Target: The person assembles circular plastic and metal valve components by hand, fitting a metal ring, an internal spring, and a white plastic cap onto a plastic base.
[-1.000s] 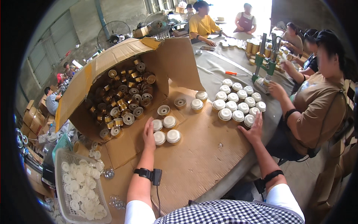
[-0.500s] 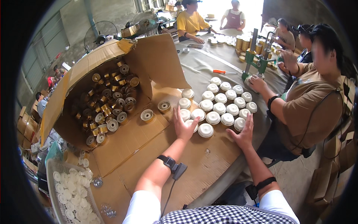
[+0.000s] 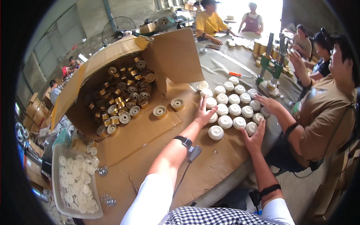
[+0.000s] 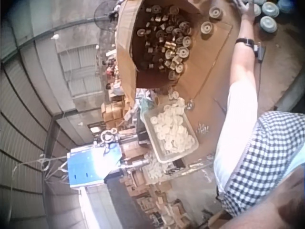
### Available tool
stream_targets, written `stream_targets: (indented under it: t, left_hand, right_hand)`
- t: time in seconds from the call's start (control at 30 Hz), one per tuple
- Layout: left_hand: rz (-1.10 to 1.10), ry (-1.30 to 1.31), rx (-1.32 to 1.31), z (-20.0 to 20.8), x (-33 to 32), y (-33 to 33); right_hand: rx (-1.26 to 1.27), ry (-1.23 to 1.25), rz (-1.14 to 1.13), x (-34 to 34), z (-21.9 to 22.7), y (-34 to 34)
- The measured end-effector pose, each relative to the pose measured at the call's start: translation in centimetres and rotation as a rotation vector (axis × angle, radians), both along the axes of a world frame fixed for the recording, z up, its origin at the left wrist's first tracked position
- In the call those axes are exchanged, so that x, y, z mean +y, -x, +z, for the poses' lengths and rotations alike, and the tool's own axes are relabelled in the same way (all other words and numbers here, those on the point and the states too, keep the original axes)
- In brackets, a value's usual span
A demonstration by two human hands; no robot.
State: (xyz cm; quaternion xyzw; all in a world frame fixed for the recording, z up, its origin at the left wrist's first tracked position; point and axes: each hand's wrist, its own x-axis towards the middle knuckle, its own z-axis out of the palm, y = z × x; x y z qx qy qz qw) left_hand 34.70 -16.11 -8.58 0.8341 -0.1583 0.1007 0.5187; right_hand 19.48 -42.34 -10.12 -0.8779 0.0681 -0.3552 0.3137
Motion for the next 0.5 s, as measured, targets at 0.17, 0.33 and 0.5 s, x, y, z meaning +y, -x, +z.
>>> stream_targets:
  t: [0.17,0.33,0.5]
  left_hand:
    - [0.09,-0.066,-0.116,-0.5,3.9,4.6]
    - [0.159,-0.376,-0.241,2.0,15.2,12.5]
    - [0.466,-0.697,0.039,3.9,27.7,19.3]
  right_hand:
    - [-0.032,-0.05,0.0,-0.4,-1.2,-0.5]
    - [-0.087,-0.044,0.015,-0.9,-1.1,-0.6]
    - [-0.181,0.054,0.001,-0.3,0.0,-0.1]
